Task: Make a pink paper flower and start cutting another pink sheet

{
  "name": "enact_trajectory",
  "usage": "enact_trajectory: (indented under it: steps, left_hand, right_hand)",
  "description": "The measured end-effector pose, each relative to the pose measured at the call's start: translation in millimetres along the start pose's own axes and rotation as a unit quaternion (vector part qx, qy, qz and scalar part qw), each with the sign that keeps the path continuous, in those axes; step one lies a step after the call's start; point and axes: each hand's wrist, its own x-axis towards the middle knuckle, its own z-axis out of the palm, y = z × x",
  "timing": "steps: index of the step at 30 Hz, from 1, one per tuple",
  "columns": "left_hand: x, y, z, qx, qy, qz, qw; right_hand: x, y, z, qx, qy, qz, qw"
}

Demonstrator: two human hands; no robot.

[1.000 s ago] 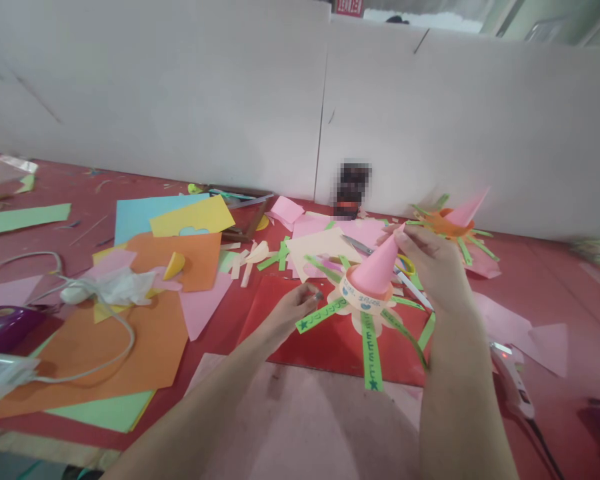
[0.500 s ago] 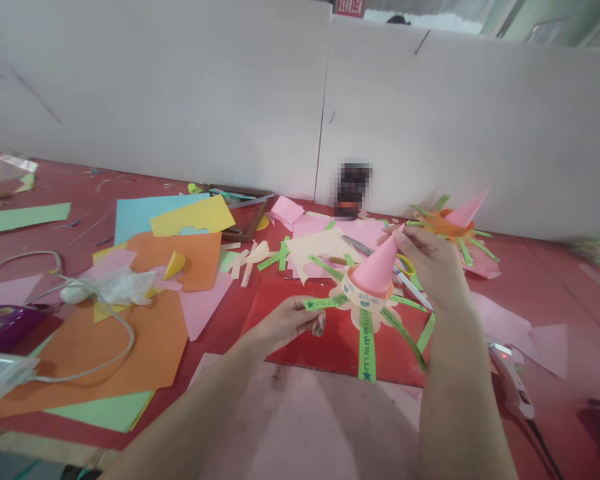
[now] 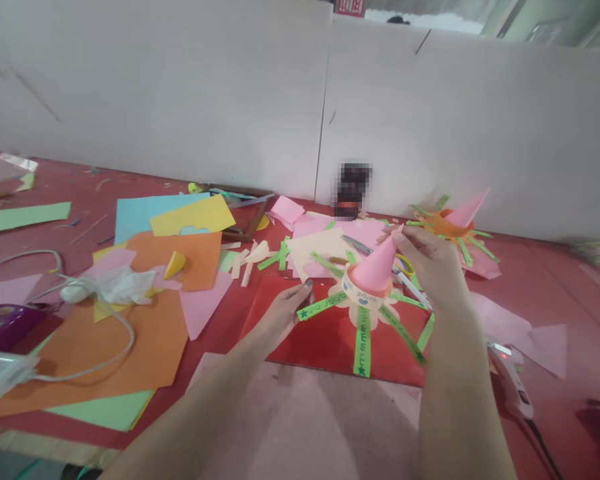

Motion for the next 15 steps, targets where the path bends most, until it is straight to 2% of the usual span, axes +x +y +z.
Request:
enact_trajectory:
  steps: [5,7,12,15]
  left_hand:
    - [-4.3,1.2,3.3,0.030,-0.049,-0.051,0.997]
    - [-4.7,1.5,4.0,0.021,-0.052,-0.058,0.997]
    - [-1.1,-2.4,4.2,0.019,-0.029,-0.047,0.998]
    - [2.1,-5.8,2.8,0.040,-0.033,-0.030,0.998]
  right_hand:
    - [0.2,0.6,1.5,0.016,-0.013,0.004,1.000]
    - [-0.1,1.2,2.2,0.015,-0.018,0.002,1.000]
    - [-0.6,0.3,3.3,0.002,-0.006,0.000,1.000]
    - [-0.3,-0.3,3.1,0.000,0.006,0.003,1.000]
